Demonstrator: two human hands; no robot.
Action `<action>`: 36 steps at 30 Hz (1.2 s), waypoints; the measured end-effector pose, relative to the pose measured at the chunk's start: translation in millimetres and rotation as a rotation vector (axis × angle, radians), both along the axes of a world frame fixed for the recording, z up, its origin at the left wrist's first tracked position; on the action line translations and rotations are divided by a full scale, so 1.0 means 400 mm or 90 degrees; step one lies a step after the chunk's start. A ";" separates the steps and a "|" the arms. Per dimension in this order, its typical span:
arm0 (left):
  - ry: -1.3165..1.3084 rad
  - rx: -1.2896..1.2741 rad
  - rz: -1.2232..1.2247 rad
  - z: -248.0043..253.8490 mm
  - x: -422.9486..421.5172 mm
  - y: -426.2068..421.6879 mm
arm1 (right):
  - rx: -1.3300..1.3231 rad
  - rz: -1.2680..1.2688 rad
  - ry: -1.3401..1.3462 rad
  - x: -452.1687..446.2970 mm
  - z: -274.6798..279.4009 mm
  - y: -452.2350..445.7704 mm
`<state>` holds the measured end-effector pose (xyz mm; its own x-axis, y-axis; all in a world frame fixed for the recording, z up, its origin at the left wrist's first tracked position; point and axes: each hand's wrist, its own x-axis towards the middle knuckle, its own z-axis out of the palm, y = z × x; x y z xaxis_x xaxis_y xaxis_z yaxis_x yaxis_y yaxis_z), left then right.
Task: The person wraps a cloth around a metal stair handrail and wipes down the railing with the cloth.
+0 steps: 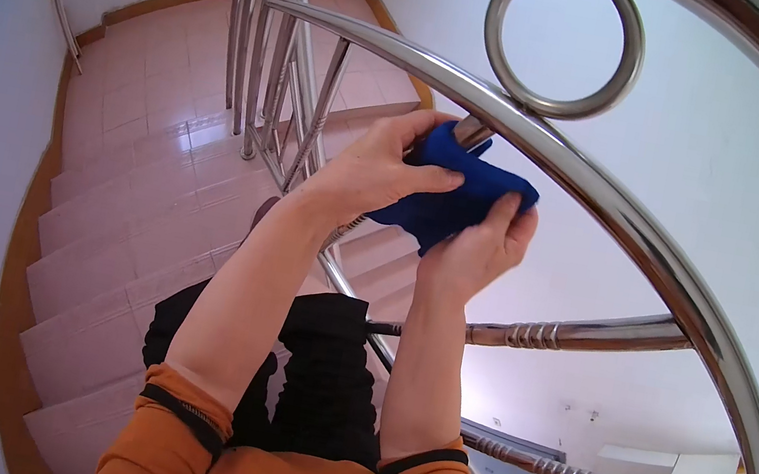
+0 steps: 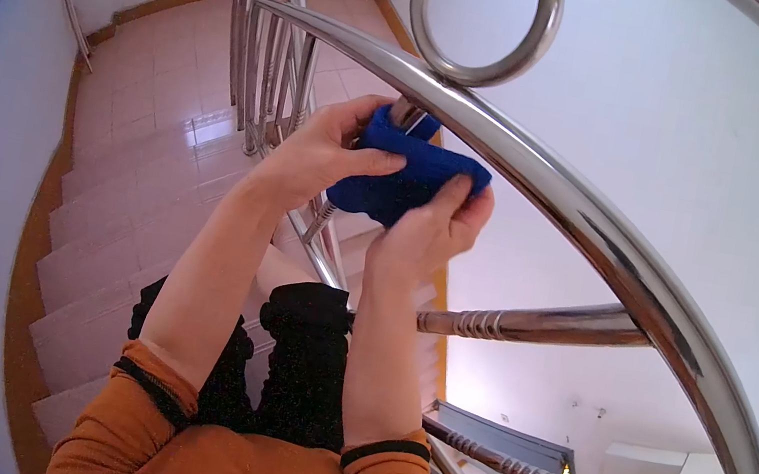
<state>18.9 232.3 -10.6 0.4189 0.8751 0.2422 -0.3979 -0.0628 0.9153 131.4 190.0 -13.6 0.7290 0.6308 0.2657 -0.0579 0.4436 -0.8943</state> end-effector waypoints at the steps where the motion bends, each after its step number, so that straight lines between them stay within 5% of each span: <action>1: -0.003 0.000 0.004 0.003 -0.003 0.002 | 0.018 -0.008 -0.003 -0.002 0.002 -0.013; 22: -0.114 -0.071 -0.029 0.007 0.008 0.021 | 0.042 0.161 0.166 -0.009 0.002 0.140; 28: -0.003 -0.036 0.025 0.014 0.002 0.012 | -0.005 0.348 0.243 0.003 -0.002 0.150; 33: 0.166 0.225 0.262 -0.002 0.005 0.015 | -0.037 0.421 0.289 0.022 -0.016 0.176; 36: 0.048 0.131 0.166 -0.011 0.005 0.018 | -0.050 0.447 0.289 0.026 -0.017 0.173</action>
<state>21.1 239.4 -15.0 0.2104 0.8913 0.4016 -0.2761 -0.3398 0.8990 141.9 259.3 -20.4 0.1853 0.9825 -0.0215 -0.6592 0.1080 -0.7442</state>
